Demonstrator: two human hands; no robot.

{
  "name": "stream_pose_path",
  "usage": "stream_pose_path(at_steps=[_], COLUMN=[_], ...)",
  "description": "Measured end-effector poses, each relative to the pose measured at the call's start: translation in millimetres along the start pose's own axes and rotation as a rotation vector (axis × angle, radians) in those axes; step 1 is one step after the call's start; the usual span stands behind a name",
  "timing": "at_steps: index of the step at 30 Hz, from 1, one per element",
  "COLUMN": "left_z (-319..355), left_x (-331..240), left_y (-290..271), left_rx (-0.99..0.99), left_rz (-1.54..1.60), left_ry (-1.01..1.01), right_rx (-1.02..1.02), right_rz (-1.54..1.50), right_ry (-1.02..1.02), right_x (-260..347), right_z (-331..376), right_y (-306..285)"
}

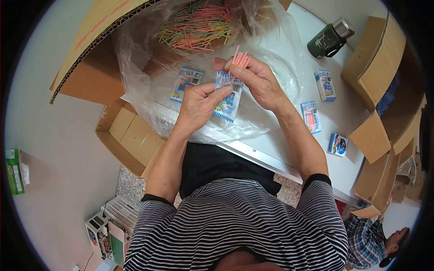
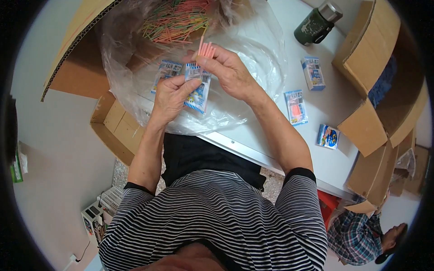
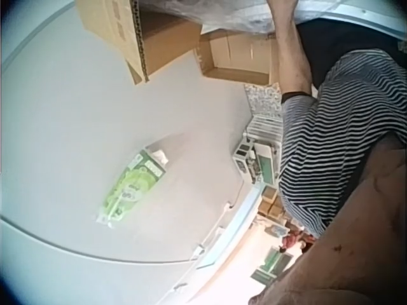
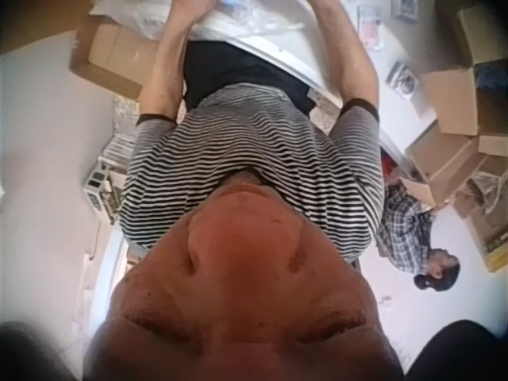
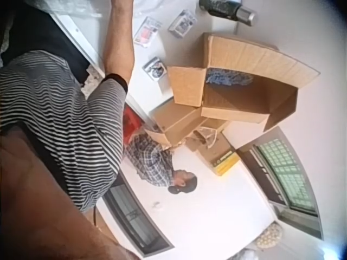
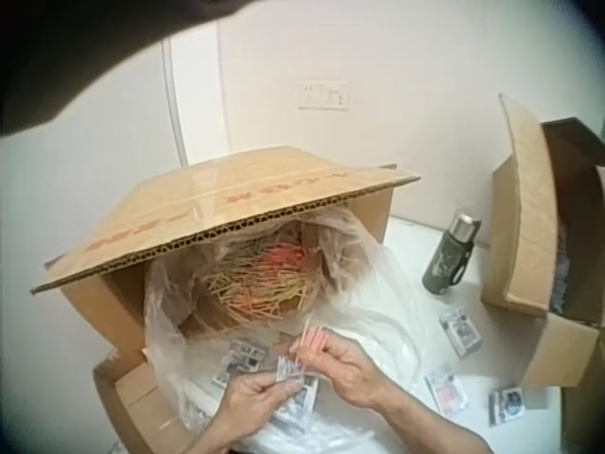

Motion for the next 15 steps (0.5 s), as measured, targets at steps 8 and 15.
stream_pose_path(at_steps=[8, 15], left_z=[-3.0, -3.7], left_x=[8.6, 9.3], left_y=[0.3, -2.5], left_rx=[-0.053, -0.081], left_rz=[0.087, 0.140], left_ry=[-0.023, 0.017], right_rx=[-0.062, -0.129], right_rz=[-0.398, -0.072], right_ry=[0.252, 0.127], right_x=[-25.0, -21.4], right_z=[-9.3, -13.3], right_y=[3.5, -2.2])
Point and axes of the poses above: each hand's wrist, its own z-axis away from the middle knuckle, its own y-axis out of the palm, x = y × z, the point moved 10 cm from there along -z, towards the middle knuckle
